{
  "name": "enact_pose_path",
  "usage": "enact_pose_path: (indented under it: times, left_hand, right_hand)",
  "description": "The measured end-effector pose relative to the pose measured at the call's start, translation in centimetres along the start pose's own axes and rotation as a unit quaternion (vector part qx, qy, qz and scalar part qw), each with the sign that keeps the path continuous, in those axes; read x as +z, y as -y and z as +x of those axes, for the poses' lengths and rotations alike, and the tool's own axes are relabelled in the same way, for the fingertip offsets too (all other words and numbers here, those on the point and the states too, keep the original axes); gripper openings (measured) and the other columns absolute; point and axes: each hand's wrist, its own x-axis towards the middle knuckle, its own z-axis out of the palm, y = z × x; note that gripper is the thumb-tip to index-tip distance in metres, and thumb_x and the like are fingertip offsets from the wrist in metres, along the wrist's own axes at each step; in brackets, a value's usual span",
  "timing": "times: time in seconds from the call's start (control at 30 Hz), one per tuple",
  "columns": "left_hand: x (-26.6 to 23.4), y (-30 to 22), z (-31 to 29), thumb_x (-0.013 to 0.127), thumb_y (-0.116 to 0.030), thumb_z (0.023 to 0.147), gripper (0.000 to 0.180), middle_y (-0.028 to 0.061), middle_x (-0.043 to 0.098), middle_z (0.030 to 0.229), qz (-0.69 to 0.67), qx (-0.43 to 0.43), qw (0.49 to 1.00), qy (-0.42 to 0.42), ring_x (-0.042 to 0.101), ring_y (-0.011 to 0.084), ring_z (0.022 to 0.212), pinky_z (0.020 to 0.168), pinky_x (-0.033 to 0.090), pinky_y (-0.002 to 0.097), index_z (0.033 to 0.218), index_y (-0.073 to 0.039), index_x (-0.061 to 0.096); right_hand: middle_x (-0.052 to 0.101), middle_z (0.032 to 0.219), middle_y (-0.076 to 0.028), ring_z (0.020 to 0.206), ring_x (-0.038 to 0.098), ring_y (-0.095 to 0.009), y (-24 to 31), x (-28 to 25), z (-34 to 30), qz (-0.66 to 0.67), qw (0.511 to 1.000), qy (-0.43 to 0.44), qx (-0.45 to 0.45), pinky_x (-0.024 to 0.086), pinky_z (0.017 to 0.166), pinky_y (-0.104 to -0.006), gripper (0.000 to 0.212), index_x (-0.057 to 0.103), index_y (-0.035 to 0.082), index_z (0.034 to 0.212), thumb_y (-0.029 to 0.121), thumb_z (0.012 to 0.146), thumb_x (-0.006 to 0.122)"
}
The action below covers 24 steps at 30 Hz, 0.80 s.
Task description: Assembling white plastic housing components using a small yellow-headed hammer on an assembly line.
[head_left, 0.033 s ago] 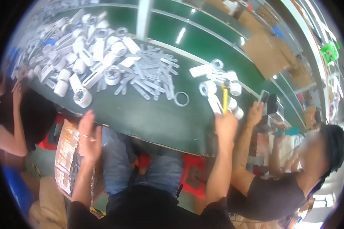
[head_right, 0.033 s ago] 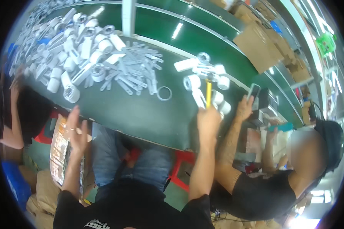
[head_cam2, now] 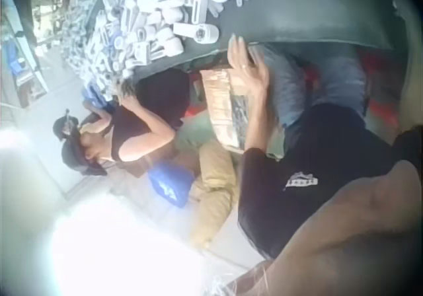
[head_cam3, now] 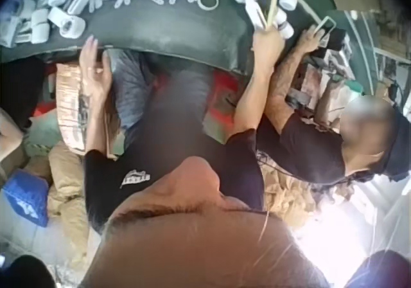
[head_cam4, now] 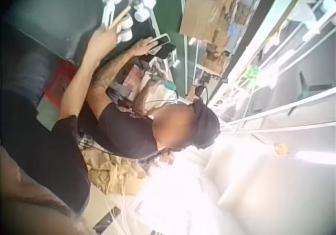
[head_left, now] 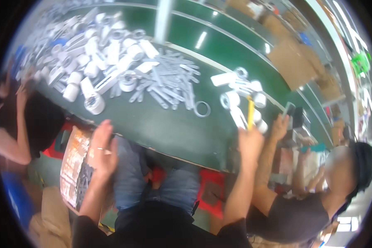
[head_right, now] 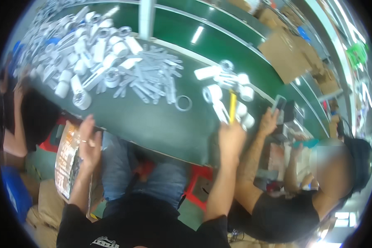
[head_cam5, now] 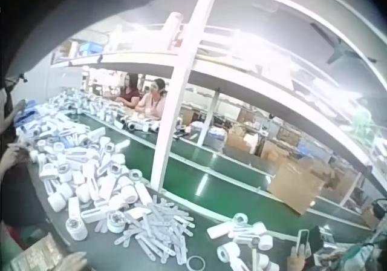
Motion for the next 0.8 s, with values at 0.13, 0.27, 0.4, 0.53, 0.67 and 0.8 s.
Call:
enact_pose_path:
  times: [0.13,0.27,0.4,0.53,0.67,0.8]
  left_hand:
    - [1.1,-4.8,2.3,0.073,0.005,0.083,0.049,0.0206,0.059,0.145,-0.105,0.028,0.993,0.048,0.06,0.0408,0.125,0.106,0.048,0.0492,0.131,-0.004,0.066]
    - [3.7,-5.7,5.9,0.074,-0.001,0.087,0.045,0.0165,0.067,0.133,-0.078,-0.028,0.997,0.003,0.064,0.0365,0.117,0.1,0.051,0.0442,0.131,-0.005,0.066]
    - [4.5,-1.3,8.5,0.075,-0.012,0.09,0.037,0.0158,0.07,0.119,0.046,-0.105,0.993,0.01,0.065,0.0356,0.11,0.095,0.053,0.042,0.125,-0.004,0.069]
    - [5.8,0.5,10.4,0.077,-0.016,0.088,0.039,0.0161,0.069,0.119,0.046,-0.114,0.991,0.056,0.065,0.036,0.11,0.093,0.054,0.0424,0.124,-0.004,0.07]
    - [6.5,1.8,10.2,0.077,-0.013,0.089,0.024,0.0161,0.072,0.105,0.046,-0.087,0.993,0.059,0.069,0.0362,0.098,0.085,0.055,0.0431,0.111,-0.005,0.076]
    - [3.6,0.2,9.4,0.072,-0.015,0.093,0.016,0.0169,0.074,0.095,0.029,-0.191,0.98,0.043,0.071,0.0368,0.091,0.08,0.056,0.0416,0.103,-0.003,0.078]
  right_hand:
    - [0.061,0.062,-0.006,0.047,0.058,-0.013,5.8,-6.0,-6.7,0.143,0.98,0.109,0.089,0.047,0.042,-0.0327,0.04,0.07,-0.004,0.123,0.022,0.093,0.076]
    - [0.065,0.07,-0.025,0.067,0.068,-0.044,8.6,-2.0,-10.6,0.084,0.983,0.142,-0.077,0.051,0.06,-0.0506,0.032,0.071,0.002,0.104,0.031,0.092,0.077]
    - [0.068,0.073,-0.022,0.067,0.069,-0.041,9.4,0.3,-10.2,0.153,0.962,0.21,-0.083,0.054,0.064,-0.0479,0.039,0.071,0.001,0.113,0.031,0.089,0.08]
    - [0.058,0.062,0.001,0.047,0.057,-0.008,8.4,-1.3,-9.5,0.345,0.907,0.227,0.081,0.045,0.042,-0.028,0.051,0.067,0.002,0.134,0.016,0.088,0.084]
    - [0.053,0.064,0.003,0.044,0.051,-0.007,5.2,1.3,-9.5,0.45,0.856,0.219,0.133,0.043,0.039,-0.0261,0.048,0.065,0.004,0.139,0.011,0.093,0.078]
    - [0.053,0.065,0.002,0.043,0.05,-0.008,4.3,2.0,-9.8,0.473,0.847,0.206,0.125,0.042,0.039,-0.0256,0.042,0.065,0.002,0.137,0.012,0.097,0.072]
